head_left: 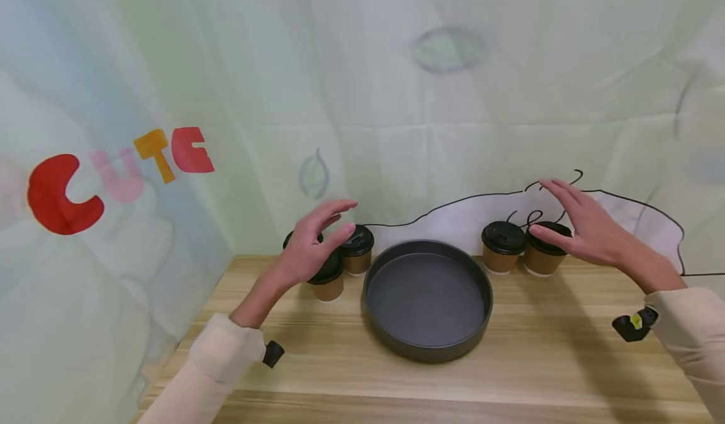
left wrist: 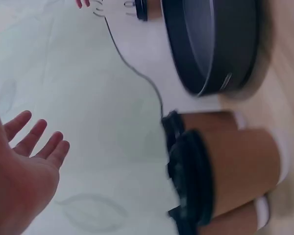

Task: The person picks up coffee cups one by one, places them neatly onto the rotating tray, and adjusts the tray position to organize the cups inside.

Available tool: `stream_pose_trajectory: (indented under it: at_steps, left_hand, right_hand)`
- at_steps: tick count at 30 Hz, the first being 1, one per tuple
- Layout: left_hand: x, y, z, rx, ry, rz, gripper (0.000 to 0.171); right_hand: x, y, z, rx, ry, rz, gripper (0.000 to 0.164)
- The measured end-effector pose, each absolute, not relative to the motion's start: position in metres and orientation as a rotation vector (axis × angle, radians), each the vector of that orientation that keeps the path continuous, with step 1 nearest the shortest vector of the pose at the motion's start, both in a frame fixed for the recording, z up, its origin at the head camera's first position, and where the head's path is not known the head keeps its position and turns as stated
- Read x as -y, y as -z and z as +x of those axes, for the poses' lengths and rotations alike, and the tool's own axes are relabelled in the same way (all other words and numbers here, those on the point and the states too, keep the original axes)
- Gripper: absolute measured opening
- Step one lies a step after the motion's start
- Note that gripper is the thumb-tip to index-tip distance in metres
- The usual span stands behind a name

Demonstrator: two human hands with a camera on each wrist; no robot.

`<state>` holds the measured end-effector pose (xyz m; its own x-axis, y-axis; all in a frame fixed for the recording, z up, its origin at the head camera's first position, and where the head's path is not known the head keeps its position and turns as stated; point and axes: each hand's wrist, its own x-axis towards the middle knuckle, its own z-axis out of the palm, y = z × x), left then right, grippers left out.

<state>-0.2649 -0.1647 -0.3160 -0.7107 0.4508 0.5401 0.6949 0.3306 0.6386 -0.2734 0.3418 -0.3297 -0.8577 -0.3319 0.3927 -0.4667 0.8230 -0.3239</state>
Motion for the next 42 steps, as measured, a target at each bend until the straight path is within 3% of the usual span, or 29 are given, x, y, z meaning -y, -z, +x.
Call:
stream_pose_trajectory:
  at_steps: [6, 22, 34, 42]
  left_hand:
    - [0.164, 0.339, -0.254, 2.220, 1.600, -0.962, 0.033]
    - [0.145, 0.391, -0.209, 2.296, 1.794, -0.777, 0.031]
    - [0.140, 0.434, -0.192, 2.299, 1.877, -0.562, 0.026]
    - [0.133, 0.451, -0.178, 2.340, 1.885, -0.366, 0.044]
  right_hand:
    - [-0.361, 0.353, -0.273, 2.650, -0.789, 0.494, 0.092]
    - [-0.364, 0.413, -0.258, 2.573, -1.139, 0.184, 0.096]
    - [-0.354, 0.443, -0.267, 2.415, -1.503, 0.075, 0.095]
    - [-0.345, 0.459, -0.260, 2.352, -1.618, 0.010, 0.088]
